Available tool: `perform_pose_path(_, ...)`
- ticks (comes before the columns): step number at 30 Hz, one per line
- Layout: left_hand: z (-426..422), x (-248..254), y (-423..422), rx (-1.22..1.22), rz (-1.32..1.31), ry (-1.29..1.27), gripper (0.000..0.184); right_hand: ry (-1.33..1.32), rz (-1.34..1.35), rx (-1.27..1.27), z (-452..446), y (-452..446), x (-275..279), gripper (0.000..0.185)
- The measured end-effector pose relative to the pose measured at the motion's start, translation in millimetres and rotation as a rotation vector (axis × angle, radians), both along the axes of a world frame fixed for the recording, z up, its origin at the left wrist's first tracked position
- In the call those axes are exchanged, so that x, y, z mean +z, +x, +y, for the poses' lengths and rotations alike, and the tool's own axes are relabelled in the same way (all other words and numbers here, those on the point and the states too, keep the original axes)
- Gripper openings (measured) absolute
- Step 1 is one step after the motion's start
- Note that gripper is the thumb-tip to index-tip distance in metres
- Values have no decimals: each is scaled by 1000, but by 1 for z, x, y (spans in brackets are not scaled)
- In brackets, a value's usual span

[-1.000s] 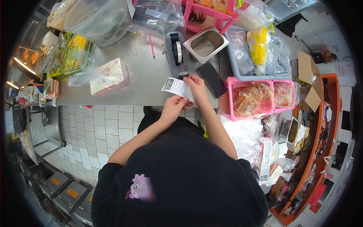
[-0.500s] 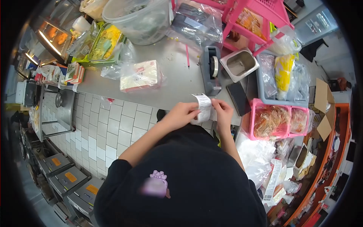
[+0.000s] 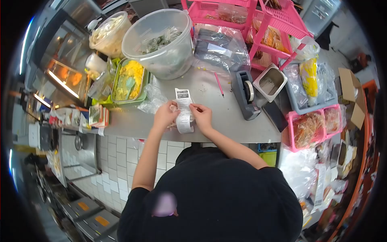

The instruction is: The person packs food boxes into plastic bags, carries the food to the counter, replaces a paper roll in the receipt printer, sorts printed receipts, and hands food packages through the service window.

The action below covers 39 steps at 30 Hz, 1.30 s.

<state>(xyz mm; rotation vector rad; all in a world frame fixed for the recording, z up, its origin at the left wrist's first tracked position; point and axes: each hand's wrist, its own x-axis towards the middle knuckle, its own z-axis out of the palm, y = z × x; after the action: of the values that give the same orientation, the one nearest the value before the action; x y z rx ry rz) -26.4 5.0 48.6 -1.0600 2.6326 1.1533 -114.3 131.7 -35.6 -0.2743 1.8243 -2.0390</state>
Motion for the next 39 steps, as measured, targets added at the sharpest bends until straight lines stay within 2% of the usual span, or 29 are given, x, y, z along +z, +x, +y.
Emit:
perform_pose_path(1, 3, -3, 1, -23, -11, 4, 30, -17, -88, -10, 2, 3, 1, 17)
perform_pose_path(3, 12, -8, 8, -5, 50, -450, 31, -15, -188, -32, 4, 14, -4, 16)
perform_pose_path(5, 11, -12, 12, 10, 49, -363, 32, 86, 110, -148, -2, 13, -7, 22)
perform_pose_path(6, 10, -12, 13, 38, 45, -289, 34, 96, 113, -159, -6, 13, -8, 22)
perform_pose_path(7, 8, -8, 15, 26, 48, -282, 34, 91, 34, -280, -12, 13, -6, 27)
perform_pose_path(8, 5, -1, 18, 24, 53, -175, 30, 85, -47, -404, -17, 14, -6, 33)
perform_pose_path(9, 2, 2, 20, 16, 58, -68, 27, 89, -47, -424, -20, 14, -7, 33)
perform_pose_path(11, -8, 0, 23, -43, 38, -139, 28, 70, -237, -87, -10, 7, -10, 46)
perform_pose_path(14, -17, -9, 15, -138, 87, -240, 33, 82, -490, 170, 2, -12, -4, 34)
perform_pose_path(15, -18, -9, 13, -133, -3, -209, 33, 84, -570, 252, 12, -19, -2, 30)
perform_pose_path(17, -18, -8, 15, -222, 25, -251, 39, 157, -585, 171, 29, -26, -9, 21)
perform_pose_path(19, -26, -12, 28, -281, 160, -325, 49, 268, -270, 6, 34, -18, -4, 21)
perform_pose_path(21, -20, 27, 38, -242, 28, -111, 59, 460, 226, -294, 33, 0, 25, 28)
perform_pose_path(22, -18, 22, 39, -274, 45, -102, 59, 440, 417, -305, 29, 7, 34, 30)
perform_pose_path(23, -15, 16, 41, -252, 206, -245, 55, 418, 607, -301, 25, 13, 42, 32)
perform_pose_path(24, -13, 12, 45, -220, 364, -389, 51, 382, 689, -150, 21, 18, 57, 33)
perform_pose_path(25, -12, 4, 44, -236, 374, -390, 51, 341, 767, 0, 15, 23, 69, 33)
perform_pose_path(27, -11, -8, 37, -311, 802, -226, 36, 177, 999, 103, -4, 30, 74, 30)
perform_pose_path(28, 2, 8, 32, -383, 854, -220, 29, 174, 1008, 84, -10, 33, 66, 30)
perform_pose_path(30, 27, 41, 36, -498, 857, -187, 29, 275, 1042, 303, -9, 27, 52, 23)
perform_pose_path(31, 36, 57, 35, -600, 844, -150, 28, 276, 1066, 283, 7, 25, 64, 23)
perform_pose_path(32, 41, 67, 31, -676, 868, -216, 25, 231, 1045, 141, 37, 31, 88, 20)
perform_pose_path(33, 57, 91, 28, -752, 1089, -338, 23, 185, 1020, 2, 72, 40, 115, 18)
perform_pose_path(34, 80, 121, 24, -821, 1311, -458, 23, 203, 982, 35, 113, 49, 143, 23)
perform_pose_path(36, 124, 171, 21, -799, 1626, -230, 24, 367, 971, -61, 198, 71, 172, 28)
perform_pose_path(37, 141, 184, 11, -703, 1811, -167, 25, 461, 945, -150, 243, 88, 184, 31)
perform_pose_path(38, 160, 189, -2, -466, 1881, 37, 28, 553, 913, -239, 287, 108, 197, 35)
perform_pose_path(39, 180, 193, -16, -219, 1918, 246, 33, 614, 1096, -456, 328, 129, 213, 22)
